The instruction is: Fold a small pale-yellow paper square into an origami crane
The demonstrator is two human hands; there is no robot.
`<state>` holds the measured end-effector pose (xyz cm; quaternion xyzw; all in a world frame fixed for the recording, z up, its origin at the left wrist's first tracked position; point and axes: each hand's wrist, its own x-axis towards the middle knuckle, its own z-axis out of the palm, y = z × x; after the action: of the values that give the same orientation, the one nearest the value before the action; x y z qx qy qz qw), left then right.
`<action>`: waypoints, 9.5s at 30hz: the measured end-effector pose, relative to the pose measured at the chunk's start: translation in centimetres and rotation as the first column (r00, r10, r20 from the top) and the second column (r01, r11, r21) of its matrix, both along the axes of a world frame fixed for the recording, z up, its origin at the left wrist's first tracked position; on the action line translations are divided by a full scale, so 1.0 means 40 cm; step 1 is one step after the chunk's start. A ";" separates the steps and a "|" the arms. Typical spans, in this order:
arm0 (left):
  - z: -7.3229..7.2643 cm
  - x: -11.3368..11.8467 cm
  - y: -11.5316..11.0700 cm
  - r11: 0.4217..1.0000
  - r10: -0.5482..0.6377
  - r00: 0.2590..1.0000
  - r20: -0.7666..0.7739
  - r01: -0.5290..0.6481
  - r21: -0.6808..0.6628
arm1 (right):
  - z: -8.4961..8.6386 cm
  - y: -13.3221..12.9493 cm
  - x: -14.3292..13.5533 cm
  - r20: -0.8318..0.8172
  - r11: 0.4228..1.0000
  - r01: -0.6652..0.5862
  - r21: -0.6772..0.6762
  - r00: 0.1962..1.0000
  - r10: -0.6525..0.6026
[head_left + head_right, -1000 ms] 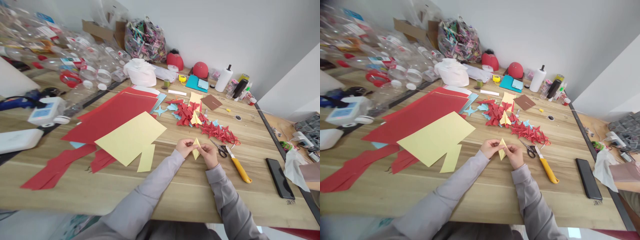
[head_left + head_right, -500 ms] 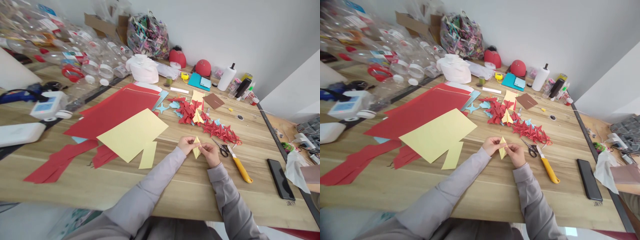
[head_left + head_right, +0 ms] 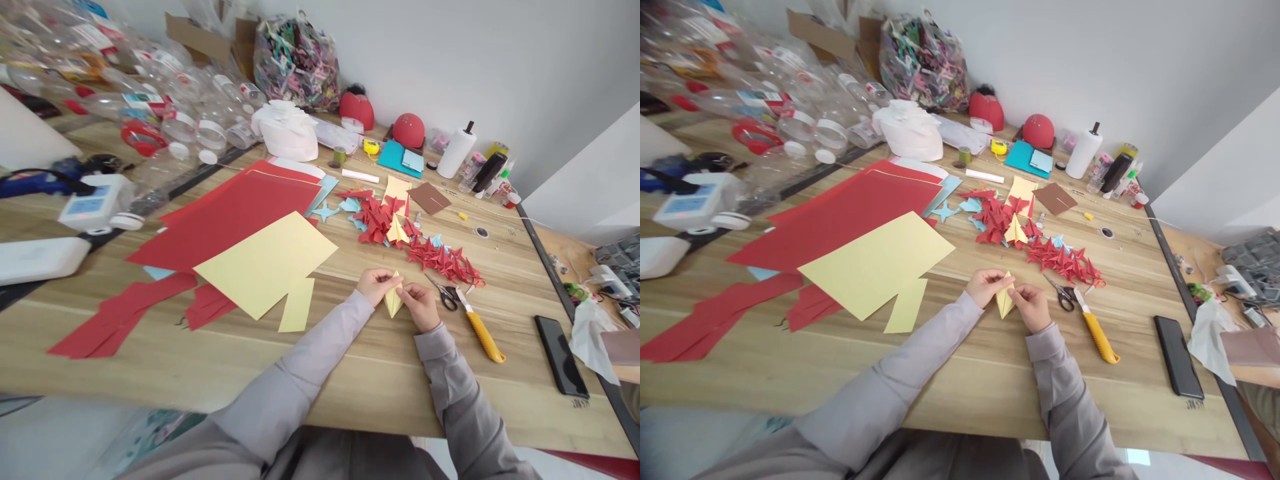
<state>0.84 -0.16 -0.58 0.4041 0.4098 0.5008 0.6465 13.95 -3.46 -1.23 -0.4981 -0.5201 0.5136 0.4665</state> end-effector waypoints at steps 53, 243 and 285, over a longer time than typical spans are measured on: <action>0.015 -0.016 -0.002 0.996 0.081 0.991 -0.106 -0.075 0.055 | -0.001 -0.005 -0.006 0.112 0.999 -0.043 0.025 0.993 0.040; -0.013 0.000 -0.009 0.990 -0.137 0.990 0.025 0.138 -0.026 | 0.002 0.009 -0.007 -0.172 0.965 0.247 0.083 0.958 -0.230; -0.004 -0.004 -0.028 0.959 -0.264 0.959 -0.108 0.272 0.075 | -0.014 0.009 -0.001 -0.029 0.988 0.149 0.048 0.989 -0.148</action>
<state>0.70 -1.28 -0.75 0.5084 0.3593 0.4061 0.6689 13.90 -3.12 -1.78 -0.5172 -0.4882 0.4707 0.5222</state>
